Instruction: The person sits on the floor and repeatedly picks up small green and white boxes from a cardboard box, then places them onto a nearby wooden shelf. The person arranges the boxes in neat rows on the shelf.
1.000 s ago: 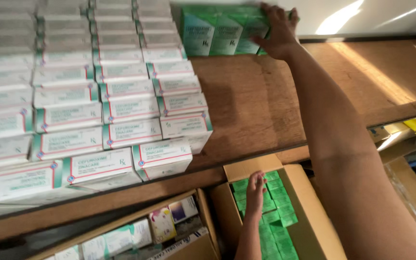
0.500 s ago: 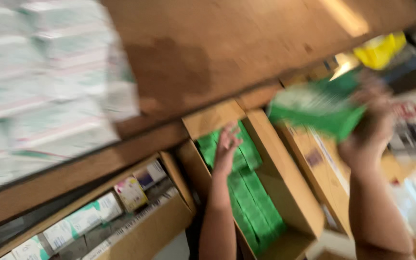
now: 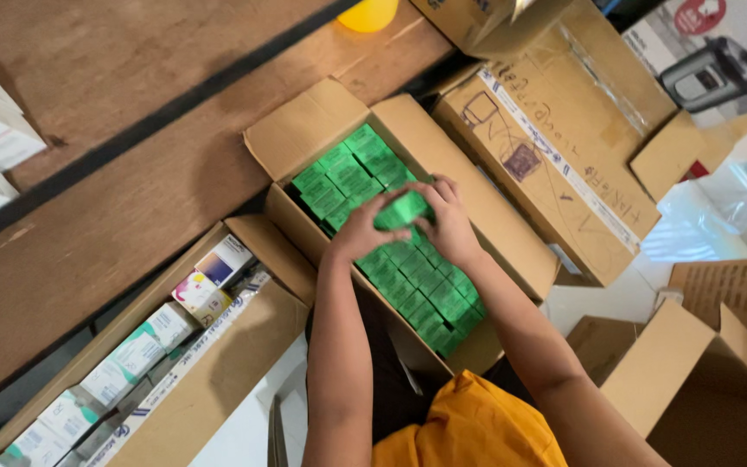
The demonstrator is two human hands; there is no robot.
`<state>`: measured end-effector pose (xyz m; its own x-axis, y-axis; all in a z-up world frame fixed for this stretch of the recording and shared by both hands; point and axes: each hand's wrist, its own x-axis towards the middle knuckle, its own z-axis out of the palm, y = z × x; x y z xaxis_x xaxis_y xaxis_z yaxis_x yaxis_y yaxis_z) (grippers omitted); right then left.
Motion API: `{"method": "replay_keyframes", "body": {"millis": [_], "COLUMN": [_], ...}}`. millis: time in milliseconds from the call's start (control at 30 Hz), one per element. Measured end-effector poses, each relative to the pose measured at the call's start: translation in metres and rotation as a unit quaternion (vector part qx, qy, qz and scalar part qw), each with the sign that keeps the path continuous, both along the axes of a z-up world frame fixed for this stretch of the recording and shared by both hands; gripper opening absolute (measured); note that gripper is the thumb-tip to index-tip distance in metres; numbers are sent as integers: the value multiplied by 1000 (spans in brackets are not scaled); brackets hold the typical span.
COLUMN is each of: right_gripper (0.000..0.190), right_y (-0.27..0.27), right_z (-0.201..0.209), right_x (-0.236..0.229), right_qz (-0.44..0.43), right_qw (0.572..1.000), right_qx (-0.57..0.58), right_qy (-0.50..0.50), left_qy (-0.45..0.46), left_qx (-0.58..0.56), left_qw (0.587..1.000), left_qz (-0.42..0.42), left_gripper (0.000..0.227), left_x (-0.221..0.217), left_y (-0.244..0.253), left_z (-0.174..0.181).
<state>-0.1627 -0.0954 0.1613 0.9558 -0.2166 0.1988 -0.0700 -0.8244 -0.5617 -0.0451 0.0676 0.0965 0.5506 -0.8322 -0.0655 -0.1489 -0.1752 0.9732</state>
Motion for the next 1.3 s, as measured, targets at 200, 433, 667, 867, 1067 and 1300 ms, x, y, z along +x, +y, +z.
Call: {"method": "replay_keyframes", "body": {"millis": [200, 433, 667, 867, 1067, 1300], "right_gripper": [71, 71, 58, 71, 77, 95], "right_y": [7, 31, 54, 41, 25, 25], "right_z": [-77, -196, -186, -227, -283, -212], "right_x": [-28, -58, -56, -27, 19, -11], "right_qz": [-85, -30, -173, -238, -237, -188], "right_qw": [995, 982, 964, 954, 940, 940], "right_qx": [42, -71, 17, 176, 241, 276], "right_qy": [40, 174, 203, 47, -47, -68], "left_qy": [4, -81, 10, 1, -49, -61], "left_qx": [-5, -24, 3, 28, 89, 130], "left_qw": [973, 932, 936, 931, 935, 955], "left_qz": [229, 352, 351, 363, 341, 260], "left_gripper": [75, 72, 68, 71, 68, 65], "left_x": [0, 0, -7, 1, 3, -3], "left_y": [5, 1, 5, -6, -11, -23], "left_z": [-10, -40, -43, -60, -70, -54]}}
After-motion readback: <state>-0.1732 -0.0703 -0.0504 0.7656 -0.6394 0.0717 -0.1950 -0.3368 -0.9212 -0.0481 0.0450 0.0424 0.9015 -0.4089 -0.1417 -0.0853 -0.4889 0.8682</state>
